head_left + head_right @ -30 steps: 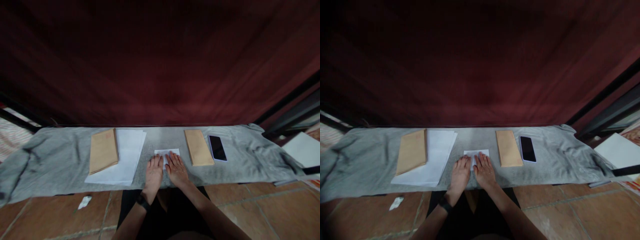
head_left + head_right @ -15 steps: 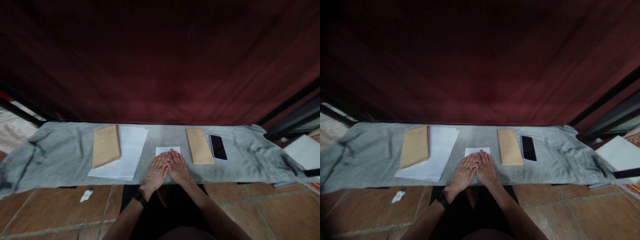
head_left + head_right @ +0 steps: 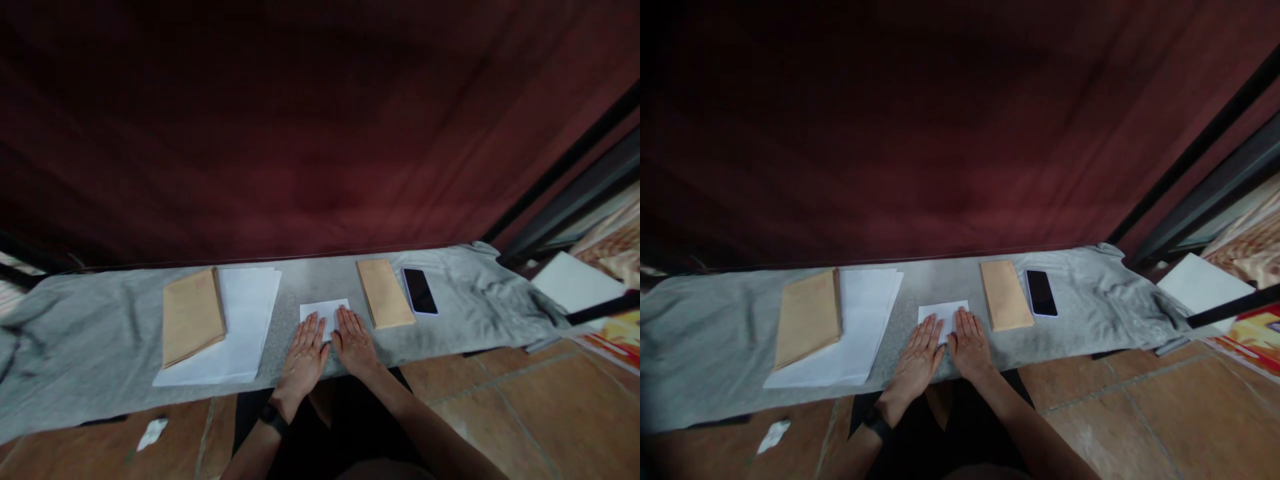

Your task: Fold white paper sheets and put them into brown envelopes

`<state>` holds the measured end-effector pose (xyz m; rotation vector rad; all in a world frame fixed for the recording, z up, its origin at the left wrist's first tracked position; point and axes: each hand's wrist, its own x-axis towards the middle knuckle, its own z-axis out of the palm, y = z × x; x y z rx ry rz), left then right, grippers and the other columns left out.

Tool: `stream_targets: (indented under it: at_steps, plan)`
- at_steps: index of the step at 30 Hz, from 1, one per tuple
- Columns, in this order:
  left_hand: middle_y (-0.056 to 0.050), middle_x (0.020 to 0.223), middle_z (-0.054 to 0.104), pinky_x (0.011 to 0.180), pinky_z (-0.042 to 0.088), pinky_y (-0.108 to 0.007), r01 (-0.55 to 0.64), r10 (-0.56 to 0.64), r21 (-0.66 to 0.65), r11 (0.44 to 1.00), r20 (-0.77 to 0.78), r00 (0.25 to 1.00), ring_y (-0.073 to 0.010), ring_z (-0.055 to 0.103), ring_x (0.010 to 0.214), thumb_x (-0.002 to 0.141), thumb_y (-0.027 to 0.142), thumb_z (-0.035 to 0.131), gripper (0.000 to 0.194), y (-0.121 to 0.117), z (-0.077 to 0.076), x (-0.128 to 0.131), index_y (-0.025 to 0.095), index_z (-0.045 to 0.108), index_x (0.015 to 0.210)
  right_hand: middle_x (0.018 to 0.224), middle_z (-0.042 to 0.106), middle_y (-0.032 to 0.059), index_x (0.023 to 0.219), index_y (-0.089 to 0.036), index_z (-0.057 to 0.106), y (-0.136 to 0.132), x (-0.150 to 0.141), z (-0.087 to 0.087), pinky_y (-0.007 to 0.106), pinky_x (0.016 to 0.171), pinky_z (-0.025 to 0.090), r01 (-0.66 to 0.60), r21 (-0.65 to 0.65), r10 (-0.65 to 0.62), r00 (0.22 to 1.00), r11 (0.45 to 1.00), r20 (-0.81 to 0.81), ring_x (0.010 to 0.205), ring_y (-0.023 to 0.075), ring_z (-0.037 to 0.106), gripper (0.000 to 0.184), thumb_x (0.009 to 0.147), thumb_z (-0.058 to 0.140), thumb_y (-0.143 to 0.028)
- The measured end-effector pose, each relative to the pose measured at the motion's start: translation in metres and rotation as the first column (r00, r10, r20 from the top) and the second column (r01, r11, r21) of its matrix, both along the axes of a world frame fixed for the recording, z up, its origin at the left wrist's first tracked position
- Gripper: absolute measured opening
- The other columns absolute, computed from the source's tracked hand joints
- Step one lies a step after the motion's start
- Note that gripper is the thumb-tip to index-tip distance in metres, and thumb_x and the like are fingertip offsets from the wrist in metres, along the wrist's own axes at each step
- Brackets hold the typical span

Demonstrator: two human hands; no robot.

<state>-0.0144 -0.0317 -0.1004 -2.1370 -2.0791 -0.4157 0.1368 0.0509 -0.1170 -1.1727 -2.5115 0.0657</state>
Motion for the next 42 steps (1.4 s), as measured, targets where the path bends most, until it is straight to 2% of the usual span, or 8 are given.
stream_targets:
  at_steps: [5,12,17,20,23,27,32,42]
  plan:
    - [-0.017,0.16,0.035,0.12,0.035,-0.047,0.006,-0.006,0.013,1.0,-0.024,1.0,-0.0263,0.028,0.15,0.099,0.034,0.042,0.06,0.001,0.0,-0.001,0.013,0.031,0.154,0.155,0.041,0.0172,0.15,-0.004,0.04,0.0,0.007,-0.003,0.043,0.119,0.03,0.038,0.041,-0.037,0.999,0.998,-0.019,0.145,0.0257,0.037,0.055,0.102,0.04,-0.032]
    - [-0.017,0.16,0.035,0.119,0.035,-0.047,0.008,-0.008,0.013,1.0,-0.024,1.0,-0.0262,0.028,0.15,0.099,0.032,0.042,0.061,0.001,0.0,-0.001,0.012,0.029,0.155,0.154,0.043,0.0176,0.15,-0.004,0.041,0.003,0.014,0.0,0.045,0.118,0.033,0.066,0.023,-0.065,0.997,0.998,-0.049,0.144,0.0263,0.038,0.054,0.102,0.041,-0.029]
    - [-0.018,0.159,0.036,0.119,0.035,-0.048,0.014,-0.014,-0.011,1.0,-0.006,1.0,-0.0268,0.03,0.149,0.097,0.029,0.04,0.062,0.0,0.002,-0.001,0.011,0.027,0.156,0.156,0.043,0.0117,0.149,-0.012,0.045,-0.001,0.003,0.015,0.045,0.118,0.033,-0.087,-0.022,0.085,0.995,0.996,-0.052,0.145,0.0237,0.037,0.049,0.103,0.038,-0.028]
    - [-0.018,0.158,0.038,0.12,0.035,-0.048,0.019,-0.019,-0.01,1.0,-0.009,1.0,-0.0258,0.032,0.148,0.096,0.022,0.036,0.064,0.001,-0.002,-0.003,0.01,0.024,0.157,0.156,0.043,0.0084,0.149,-0.014,0.045,-0.006,-0.011,0.021,0.042,0.12,0.033,-0.204,-0.058,0.201,0.978,0.977,-0.055,0.145,0.0212,0.038,0.048,0.105,0.036,-0.031]
    - [-0.017,0.157,0.041,0.12,0.034,-0.047,0.007,-0.007,0.001,1.0,-0.015,1.0,-0.0246,0.035,0.147,0.093,0.017,0.035,0.067,0.002,-0.008,-0.004,0.009,0.018,0.158,0.155,0.044,0.0072,0.152,-0.014,0.04,-0.01,-0.025,0.022,0.039,0.12,0.033,-0.259,-0.081,0.254,0.965,0.962,-0.071,0.144,0.0187,0.039,0.05,0.106,0.035,-0.034]
    - [-0.017,0.156,0.042,0.12,0.034,-0.046,-0.005,0.004,-0.009,1.0,-0.03,1.0,-0.0243,0.034,0.147,0.093,0.015,0.033,0.065,0.002,-0.01,-0.003,0.008,0.021,0.157,0.154,0.045,0.0101,0.152,-0.011,0.039,-0.011,-0.032,0.017,0.039,0.12,0.034,-0.22,-0.077,0.214,0.974,0.973,-0.078,0.144,0.0188,0.039,0.053,0.106,0.036,-0.037]
    - [-0.019,0.156,0.041,0.12,0.035,-0.047,-0.025,0.025,-0.003,1.0,-0.015,1.0,-0.0251,0.031,0.149,0.097,0.023,0.034,0.06,0.001,-0.006,-0.002,0.006,0.029,0.154,0.154,0.045,0.012,0.149,-0.009,0.044,-0.009,-0.021,0.013,0.041,0.12,0.033,-0.164,-0.06,0.161,0.986,0.985,-0.042,0.145,0.0218,0.038,0.053,0.105,0.037,-0.038]
    - [-0.02,0.158,0.038,0.116,0.039,-0.051,-0.132,0.131,0.063,0.989,0.028,0.991,-0.0293,0.035,0.147,0.099,0.044,0.039,0.07,-0.009,-0.013,-0.004,0.011,0.02,0.157,0.156,0.041,0.014,0.15,-0.008,0.042,-0.002,0.016,0.01,0.043,0.12,0.032,-0.074,0.013,0.075,0.997,0.997,-0.024,0.145,0.0238,0.037,0.053,0.105,0.039,-0.035]
